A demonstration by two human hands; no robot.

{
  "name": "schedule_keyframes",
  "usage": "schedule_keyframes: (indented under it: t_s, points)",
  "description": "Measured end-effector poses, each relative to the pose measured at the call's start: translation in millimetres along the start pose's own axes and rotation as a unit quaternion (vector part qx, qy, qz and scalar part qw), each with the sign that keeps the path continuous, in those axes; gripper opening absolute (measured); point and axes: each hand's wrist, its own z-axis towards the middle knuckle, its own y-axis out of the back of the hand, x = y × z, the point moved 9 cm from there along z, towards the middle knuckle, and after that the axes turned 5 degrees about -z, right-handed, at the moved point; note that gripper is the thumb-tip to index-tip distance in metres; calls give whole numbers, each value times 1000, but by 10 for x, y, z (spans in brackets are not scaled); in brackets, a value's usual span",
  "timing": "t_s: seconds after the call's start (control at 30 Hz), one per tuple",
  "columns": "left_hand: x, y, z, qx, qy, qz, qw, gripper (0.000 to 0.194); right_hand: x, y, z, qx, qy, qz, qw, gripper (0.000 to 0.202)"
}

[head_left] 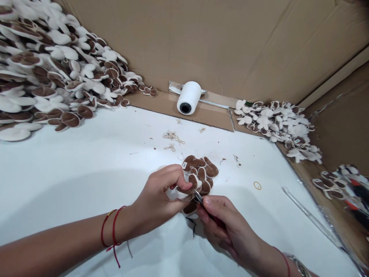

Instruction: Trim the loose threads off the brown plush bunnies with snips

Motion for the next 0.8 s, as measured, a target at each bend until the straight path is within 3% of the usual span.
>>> schedule_keyframes:
  t_s: [0.2, 0.8]
  points:
    - [-5, -3, -10, -6, -8, -2, 1000, 29, -36, -19, 0, 5, -8, 30, 999, 43]
    - [15, -6, -34, -11, -11, 9, 1000, 36, -37, 22, 26, -15, 20, -29, 999, 47]
